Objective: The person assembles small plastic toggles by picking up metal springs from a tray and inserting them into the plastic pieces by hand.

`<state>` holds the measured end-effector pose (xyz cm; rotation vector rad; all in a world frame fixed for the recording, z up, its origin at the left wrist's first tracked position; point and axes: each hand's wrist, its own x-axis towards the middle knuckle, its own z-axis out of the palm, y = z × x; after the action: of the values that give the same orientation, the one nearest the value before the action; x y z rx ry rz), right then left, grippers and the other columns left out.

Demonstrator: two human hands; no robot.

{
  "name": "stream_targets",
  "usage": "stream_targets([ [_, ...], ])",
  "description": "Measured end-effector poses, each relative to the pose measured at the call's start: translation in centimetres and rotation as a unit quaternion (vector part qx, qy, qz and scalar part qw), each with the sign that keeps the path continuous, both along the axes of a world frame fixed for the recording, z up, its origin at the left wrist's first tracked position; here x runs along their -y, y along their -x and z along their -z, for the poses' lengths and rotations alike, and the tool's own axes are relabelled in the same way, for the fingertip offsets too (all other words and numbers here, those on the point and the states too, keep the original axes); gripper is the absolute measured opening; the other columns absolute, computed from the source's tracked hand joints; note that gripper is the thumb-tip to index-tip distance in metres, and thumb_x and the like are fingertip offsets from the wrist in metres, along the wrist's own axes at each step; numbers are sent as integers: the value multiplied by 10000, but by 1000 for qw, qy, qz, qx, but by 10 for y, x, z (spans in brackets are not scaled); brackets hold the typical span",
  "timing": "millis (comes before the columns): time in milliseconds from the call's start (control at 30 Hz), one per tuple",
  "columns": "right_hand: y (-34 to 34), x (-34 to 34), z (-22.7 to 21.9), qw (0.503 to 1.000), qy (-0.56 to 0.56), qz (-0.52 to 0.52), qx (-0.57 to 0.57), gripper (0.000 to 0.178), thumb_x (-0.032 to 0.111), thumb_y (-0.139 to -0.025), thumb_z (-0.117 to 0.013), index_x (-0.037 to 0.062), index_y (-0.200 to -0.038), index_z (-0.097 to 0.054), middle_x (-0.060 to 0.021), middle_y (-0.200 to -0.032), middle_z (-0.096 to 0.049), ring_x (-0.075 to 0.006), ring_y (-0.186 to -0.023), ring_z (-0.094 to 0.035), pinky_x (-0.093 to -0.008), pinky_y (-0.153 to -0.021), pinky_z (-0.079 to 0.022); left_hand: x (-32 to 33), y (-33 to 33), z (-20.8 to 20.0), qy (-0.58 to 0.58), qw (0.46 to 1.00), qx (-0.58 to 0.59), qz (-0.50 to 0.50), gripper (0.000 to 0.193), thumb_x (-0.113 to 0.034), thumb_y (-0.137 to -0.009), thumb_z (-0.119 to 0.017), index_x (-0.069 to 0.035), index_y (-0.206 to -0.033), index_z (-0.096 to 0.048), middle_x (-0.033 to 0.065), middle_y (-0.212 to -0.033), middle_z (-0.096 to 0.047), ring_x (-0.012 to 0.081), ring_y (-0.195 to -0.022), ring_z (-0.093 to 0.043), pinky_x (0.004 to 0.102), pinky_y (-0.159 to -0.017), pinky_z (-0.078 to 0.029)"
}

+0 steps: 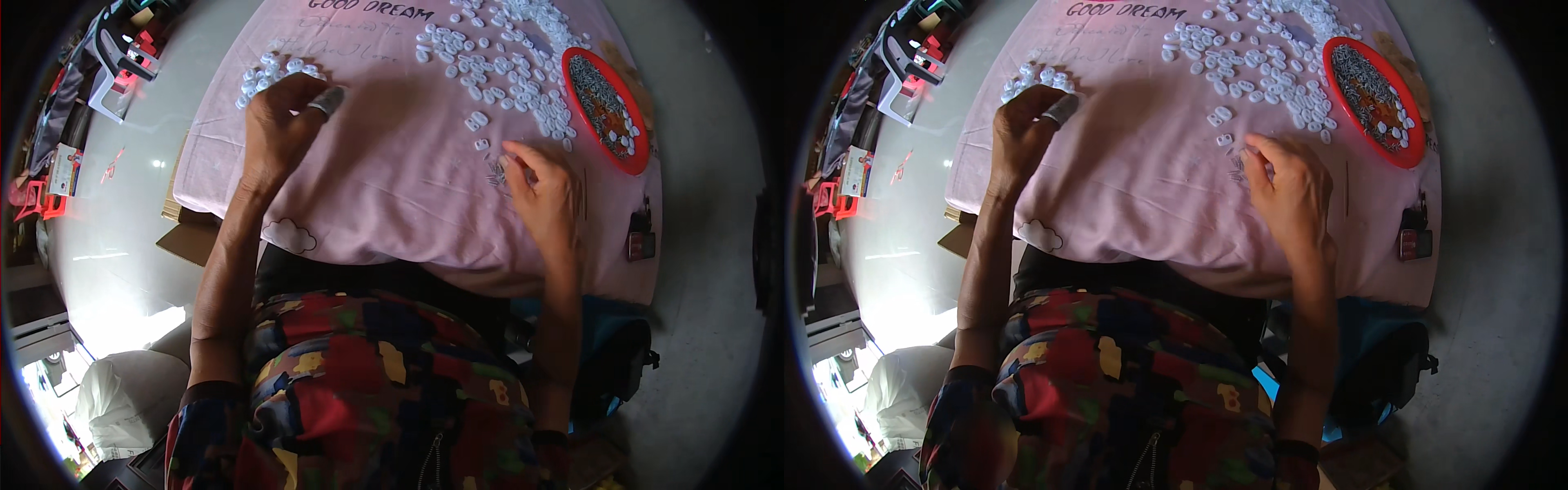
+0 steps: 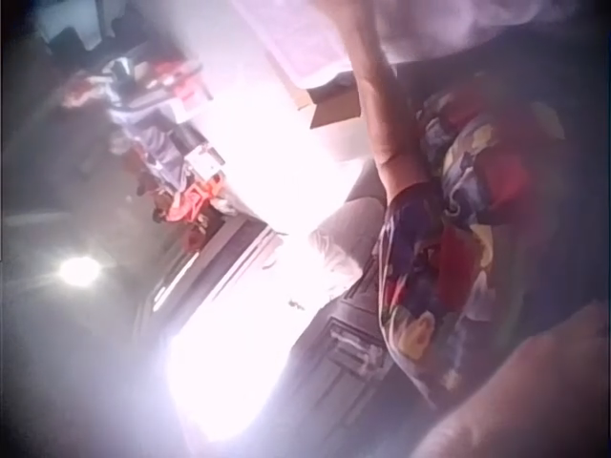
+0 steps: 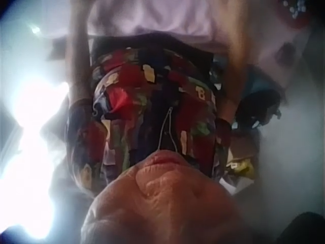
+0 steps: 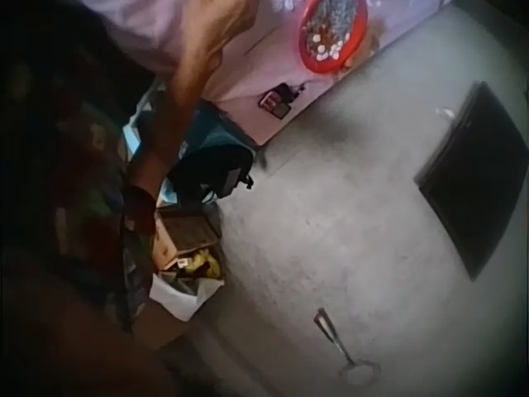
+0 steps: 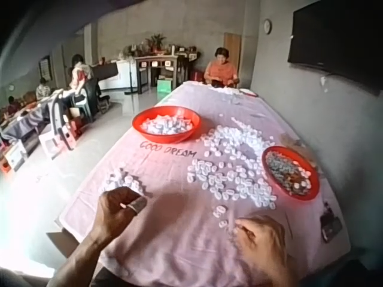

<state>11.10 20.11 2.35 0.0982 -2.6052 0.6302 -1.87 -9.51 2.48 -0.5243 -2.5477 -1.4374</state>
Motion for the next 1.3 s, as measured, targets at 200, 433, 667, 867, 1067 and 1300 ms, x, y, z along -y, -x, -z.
stream_targets([
  [200,19,5,4,997,-60,-37,-9,153,72,-827,-673,48,-976,-700,-109,-826,-643,-275,-736,-631,-347,-655,-493,14,23,15,72,994,-59,-57,193,-72,-779,-652,-38,-959,-712,126,-914,-731,234,-835,-712,324,-753,-550],
  [433,18,5,8,999,19,-46,-10,102,40,-821,-665,49,-921,-686,-83,-819,-639,-229,-718,-629,-330,-641,-490,22,28,24,96,988,-82,-86,250,-13,-757,-615,-36,-990,-704,120,-932,-727,236,-822,-708,330,-755,-551],
  [667,7,12,2,999,-14,-46,10,117,75,-800,-693,53,-914,-689,-100,-831,-644,-270,-769,-630,-363,-696,-494,-22,-1,4,9,991,-132,36,351,40,-743,-624,-47,-1077,-687,125,-950,-719,209,-797,-699,325,-732,-553],
  [867,8,19,12,999,-19,-44,-21,125,66,-775,-688,56,-899,-683,-107,-847,-641,-307,-800,-623,-390,-716,-492,-95,-28,17,66,957,-137,249,294,-45,-748,-697,-71,-1040,-715,148,-941,-697,297,-832,-642,379,-766,-515],
  [1067,7,22,17,998,-21,-37,-43,123,35,-759,-675,35,-879,-651,-113,-842,-629,-312,-790,-621,-402,-707,-491,-115,-37,30,110,963,-139,204,236,-181,-750,-719,-135,-982,-724,106,-854,-658,313,-847,-618,392,-762,-505],
  [1300,3,23,21,995,32,-31,-92,130,29,-801,-656,30,-930,-641,-117,-827,-624,-287,-739,-616,-374,-670,-491,-104,-35,27,7,965,-139,222,182,-117,-753,-730,-74,-920,-672,112,-807,-626,298,-807,-619,383,-727,-507],
])
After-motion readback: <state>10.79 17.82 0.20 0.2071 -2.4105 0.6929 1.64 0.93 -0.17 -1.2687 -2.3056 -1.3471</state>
